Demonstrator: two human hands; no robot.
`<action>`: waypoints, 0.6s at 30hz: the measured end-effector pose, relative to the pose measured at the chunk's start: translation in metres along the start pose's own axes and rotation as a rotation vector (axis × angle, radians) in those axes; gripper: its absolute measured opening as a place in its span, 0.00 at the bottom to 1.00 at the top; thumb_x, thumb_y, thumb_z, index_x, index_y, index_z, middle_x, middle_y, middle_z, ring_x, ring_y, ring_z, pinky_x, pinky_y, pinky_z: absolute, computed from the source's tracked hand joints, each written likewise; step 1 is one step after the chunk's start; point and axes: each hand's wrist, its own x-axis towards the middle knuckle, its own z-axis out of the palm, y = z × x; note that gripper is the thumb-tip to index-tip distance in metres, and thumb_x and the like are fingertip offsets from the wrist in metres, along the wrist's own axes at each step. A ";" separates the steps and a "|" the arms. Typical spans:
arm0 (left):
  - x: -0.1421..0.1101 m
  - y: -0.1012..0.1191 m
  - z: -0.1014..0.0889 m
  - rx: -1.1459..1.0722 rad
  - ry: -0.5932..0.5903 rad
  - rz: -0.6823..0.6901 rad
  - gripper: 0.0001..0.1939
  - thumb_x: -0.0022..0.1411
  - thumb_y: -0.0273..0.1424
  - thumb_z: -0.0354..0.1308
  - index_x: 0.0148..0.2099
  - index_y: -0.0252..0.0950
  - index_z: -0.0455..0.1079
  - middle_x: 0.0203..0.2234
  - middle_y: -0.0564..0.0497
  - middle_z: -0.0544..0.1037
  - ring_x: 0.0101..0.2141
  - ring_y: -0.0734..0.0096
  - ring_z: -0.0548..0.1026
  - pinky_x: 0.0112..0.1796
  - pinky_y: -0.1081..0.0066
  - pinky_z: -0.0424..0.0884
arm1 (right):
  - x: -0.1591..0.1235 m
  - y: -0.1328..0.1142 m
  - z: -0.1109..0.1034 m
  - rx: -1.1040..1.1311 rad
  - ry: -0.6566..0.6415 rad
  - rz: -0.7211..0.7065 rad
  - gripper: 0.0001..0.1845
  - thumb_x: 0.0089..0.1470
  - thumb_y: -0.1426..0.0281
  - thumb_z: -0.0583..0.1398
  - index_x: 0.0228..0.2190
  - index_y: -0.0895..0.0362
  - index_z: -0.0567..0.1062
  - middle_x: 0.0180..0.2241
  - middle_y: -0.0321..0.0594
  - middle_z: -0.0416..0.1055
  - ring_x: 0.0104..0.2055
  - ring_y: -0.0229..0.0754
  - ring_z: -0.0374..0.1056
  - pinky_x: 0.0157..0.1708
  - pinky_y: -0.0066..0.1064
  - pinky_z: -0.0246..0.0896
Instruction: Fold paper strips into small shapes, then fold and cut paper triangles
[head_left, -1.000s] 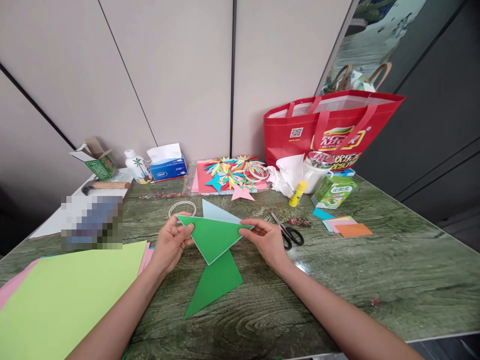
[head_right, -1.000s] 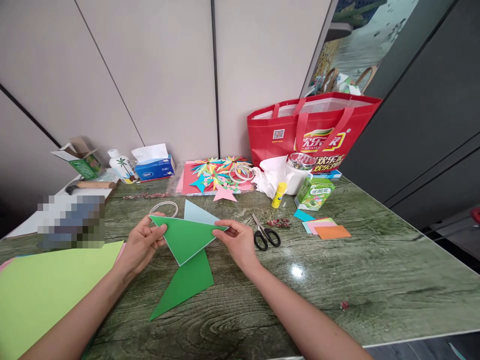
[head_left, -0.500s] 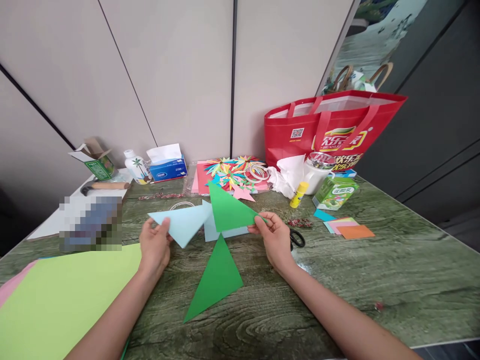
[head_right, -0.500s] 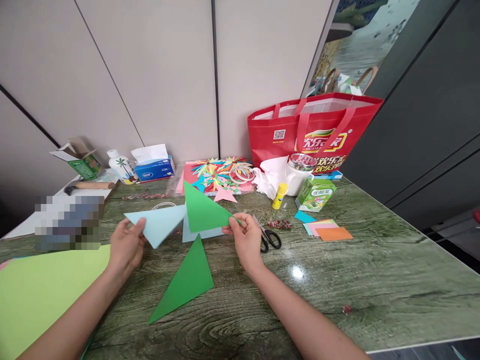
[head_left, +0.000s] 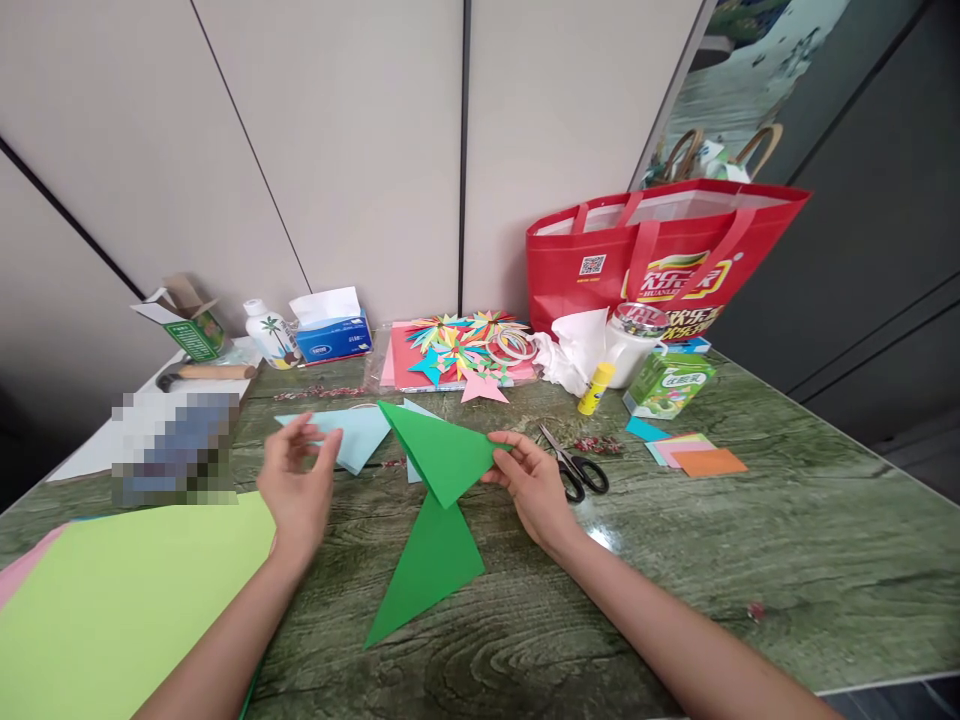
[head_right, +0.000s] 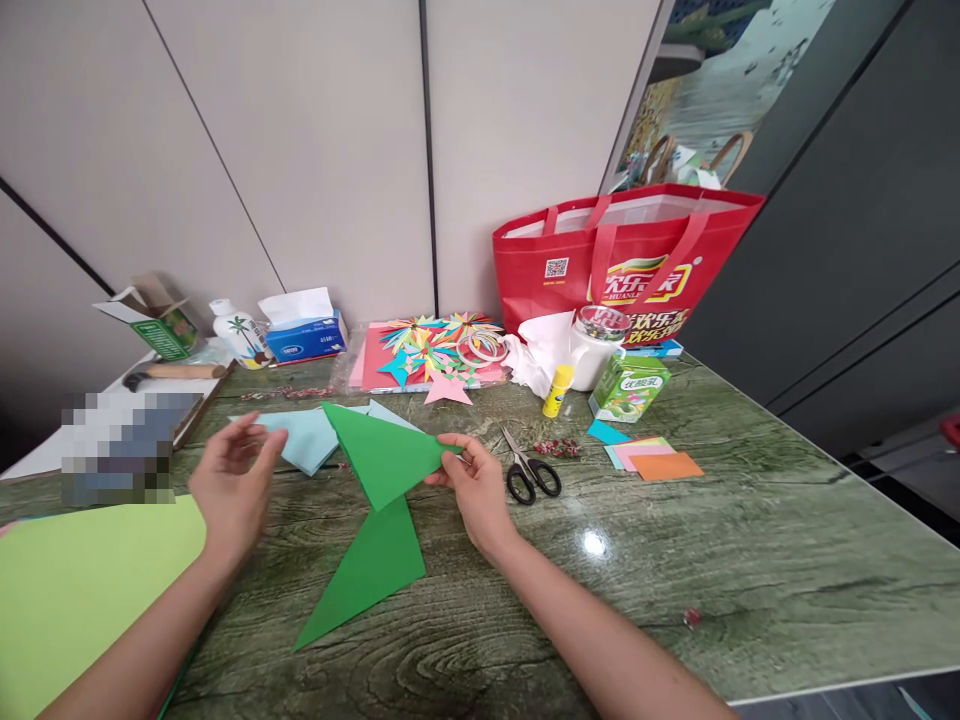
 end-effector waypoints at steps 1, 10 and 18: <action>-0.005 0.004 0.005 0.016 -0.035 0.023 0.20 0.46 0.32 0.65 0.43 0.39 0.68 0.31 0.53 0.72 0.35 0.71 0.72 0.38 0.74 0.67 | -0.001 0.000 0.001 0.007 -0.017 0.011 0.14 0.41 0.64 0.64 0.32 0.56 0.72 0.25 0.33 0.67 0.24 0.35 0.65 0.26 0.28 0.65; -0.030 0.016 0.017 -0.274 -0.621 -0.315 0.27 0.47 0.31 0.65 0.50 0.41 0.62 0.49 0.44 0.71 0.45 0.60 0.71 0.40 0.69 0.69 | -0.006 0.000 0.002 -0.081 -0.117 0.036 0.18 0.39 0.65 0.66 0.35 0.56 0.72 0.22 0.33 0.69 0.24 0.36 0.66 0.28 0.30 0.66; -0.029 0.006 0.018 -0.230 -0.456 -0.454 0.14 0.44 0.37 0.66 0.32 0.33 0.71 0.27 0.49 0.79 0.28 0.66 0.75 0.28 0.70 0.71 | -0.011 0.000 0.004 -0.189 -0.215 -0.007 0.34 0.27 0.68 0.70 0.42 0.54 0.72 0.44 0.43 0.69 0.43 0.46 0.66 0.37 0.33 0.65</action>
